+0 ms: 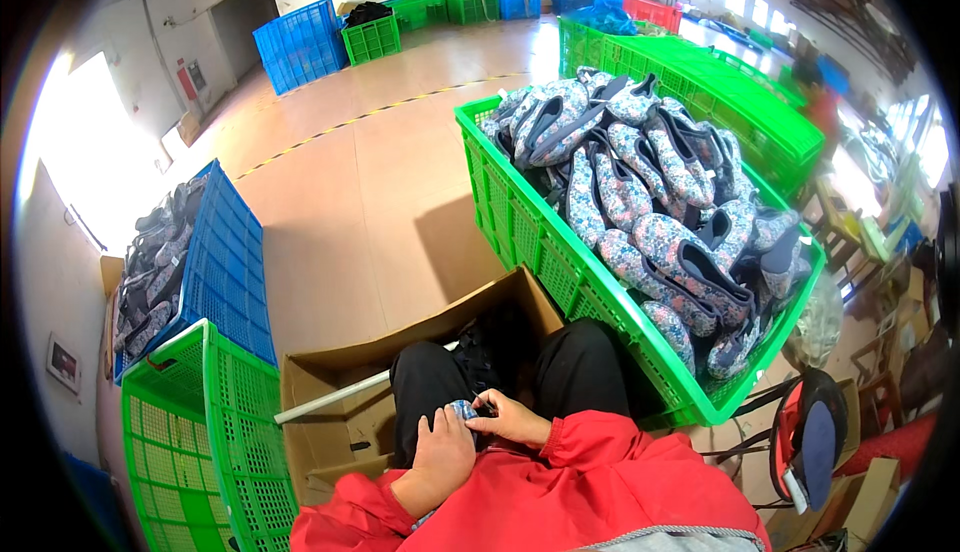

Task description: The person sits on the floor and uses scissors to trim loose threads and fabric edges from the heel and sides of floral-patterned slippers. They handle the slippers one at a time, turning them over to access different areas, and place the finished items into a cardboard box.

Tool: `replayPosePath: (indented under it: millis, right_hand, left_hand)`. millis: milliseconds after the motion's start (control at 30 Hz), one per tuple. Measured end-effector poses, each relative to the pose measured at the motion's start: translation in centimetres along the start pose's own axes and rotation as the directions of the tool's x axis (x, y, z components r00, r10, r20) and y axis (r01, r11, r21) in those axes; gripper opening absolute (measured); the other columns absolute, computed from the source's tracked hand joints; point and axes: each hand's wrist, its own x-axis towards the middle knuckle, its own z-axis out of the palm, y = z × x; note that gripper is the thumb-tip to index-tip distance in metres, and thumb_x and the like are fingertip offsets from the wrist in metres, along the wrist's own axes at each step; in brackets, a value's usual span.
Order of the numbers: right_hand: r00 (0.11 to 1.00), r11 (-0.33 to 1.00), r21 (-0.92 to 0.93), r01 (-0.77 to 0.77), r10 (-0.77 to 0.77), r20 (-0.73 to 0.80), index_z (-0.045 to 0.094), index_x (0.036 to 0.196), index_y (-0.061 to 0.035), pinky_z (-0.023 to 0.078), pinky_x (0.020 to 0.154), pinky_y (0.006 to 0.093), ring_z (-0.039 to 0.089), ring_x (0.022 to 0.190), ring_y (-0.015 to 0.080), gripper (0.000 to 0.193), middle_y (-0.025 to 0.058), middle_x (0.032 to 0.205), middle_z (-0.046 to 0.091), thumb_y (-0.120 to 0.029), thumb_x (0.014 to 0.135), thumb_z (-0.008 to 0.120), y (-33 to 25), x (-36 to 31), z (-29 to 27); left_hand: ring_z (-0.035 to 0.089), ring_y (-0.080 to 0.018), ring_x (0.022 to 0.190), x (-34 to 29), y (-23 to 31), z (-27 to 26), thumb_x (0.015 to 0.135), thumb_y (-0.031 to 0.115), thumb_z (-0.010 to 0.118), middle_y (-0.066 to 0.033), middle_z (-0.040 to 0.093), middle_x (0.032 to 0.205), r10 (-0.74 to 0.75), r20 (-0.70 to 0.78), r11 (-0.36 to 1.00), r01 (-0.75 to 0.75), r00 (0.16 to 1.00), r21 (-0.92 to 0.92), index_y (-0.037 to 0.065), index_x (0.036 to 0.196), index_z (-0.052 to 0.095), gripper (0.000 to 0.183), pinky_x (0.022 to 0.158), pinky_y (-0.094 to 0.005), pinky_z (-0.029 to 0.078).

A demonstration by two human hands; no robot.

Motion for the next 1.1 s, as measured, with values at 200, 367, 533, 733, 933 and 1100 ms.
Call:
replayPosePath:
  millis: [200, 367, 533, 733, 933, 1100]
  right_hand:
    - [0.981, 0.959, -0.235, 0.157, -0.178, -0.072, 0.054, 0.115, -0.0037, 0.047, 0.086, 0.0318, 0.057, 0.094, 0.0180, 0.051, 0.0090, 0.105, 0.060, -0.025, 0.076, 0.079, 0.7, -0.2, -0.3]
    - [0.989, 0.928, -0.368, 0.060, -0.105, -0.105, 0.052, 0.117, -0.0005, 0.047, 0.090, 0.0354, 0.060, 0.103, 0.0294, 0.054, 0.0198, 0.109, 0.061, -0.018, 0.071, 0.073, 0.3, -1.1, -0.4]
    - [0.945, 0.874, -0.481, 0.074, -0.215, -0.246, 0.052, 0.116, 0.0004, 0.049, 0.088, 0.0379, 0.062, 0.102, 0.0335, 0.048, 0.0225, 0.110, 0.062, -0.021, 0.077, 0.071, 2.3, -1.7, 0.7]
    - [0.902, 0.932, -0.358, 0.060, -0.204, -0.380, 0.056, 0.113, 0.0009, 0.053, 0.078, 0.0306, 0.066, 0.088, 0.0207, 0.046, 0.0118, 0.097, 0.067, -0.009, 0.074, 0.077, 1.2, -0.1, -0.1]
    - [0.827, 0.819, -0.541, 0.194, -0.433, -0.359, 0.064, 0.111, -0.0001, 0.049, 0.087, 0.0312, 0.065, 0.097, 0.0247, 0.036, 0.0158, 0.107, 0.067, -0.004, 0.076, 0.070, -5.2, 3.7, -3.5]
    - [0.759, 0.684, -0.710, 0.167, -0.549, -0.350, 0.064, 0.107, -0.0043, 0.049, 0.087, 0.0406, 0.061, 0.100, 0.0389, 0.024, 0.0209, 0.106, 0.064, -0.013, 0.085, 0.061, -10.3, 5.3, -2.7]
  left_hand:
    - [0.061, -0.0337, 0.091, -0.1, 0.1, 0.4, 0.084, 0.019, 0.053, -0.0267, 0.062, 0.104, 0.020, 0.111, 0.998, -0.014, 0.994, -0.054, -0.006, 0.103, 0.063, 0.033, 0.078, -0.0443, 0.053]
    - [0.063, -0.0303, 0.081, -0.1, -0.3, -1.6, 0.082, 0.016, 0.057, -0.0219, 0.062, 0.095, 0.073, 0.029, 0.989, -0.069, 0.997, -0.129, -0.001, 0.104, 0.062, 0.029, 0.057, -0.0365, 0.054]
    - [0.063, -0.0246, 0.072, -0.2, -0.7, -1.4, 0.082, 0.015, 0.058, -0.0152, 0.062, 0.085, 0.125, -0.224, 0.986, -0.147, 0.966, -0.083, 0.002, 0.110, 0.063, 0.032, 0.051, -0.0315, 0.052]
    - [0.062, -0.0212, 0.064, 1.2, -1.5, -3.0, 0.082, 0.013, 0.057, -0.0105, 0.059, 0.082, -0.049, -0.149, 0.982, 0.021, 0.988, -0.185, 0.002, 0.118, 0.059, 0.038, 0.053, -0.0316, 0.051]
    - [0.062, -0.0294, 0.068, 5.0, -1.1, -5.5, 0.079, 0.009, 0.059, -0.0135, 0.058, 0.094, -0.338, -0.355, 0.911, 0.207, 0.872, -0.358, 0.000, 0.125, 0.054, 0.047, 0.060, -0.0388, 0.052]
    - [0.064, -0.0368, 0.074, 8.0, -2.2, -6.3, 0.074, 0.007, 0.064, -0.0181, 0.056, 0.099, -0.528, -0.261, 0.796, 0.363, 0.808, -0.484, 0.000, 0.116, 0.056, 0.044, 0.066, -0.0441, 0.053]
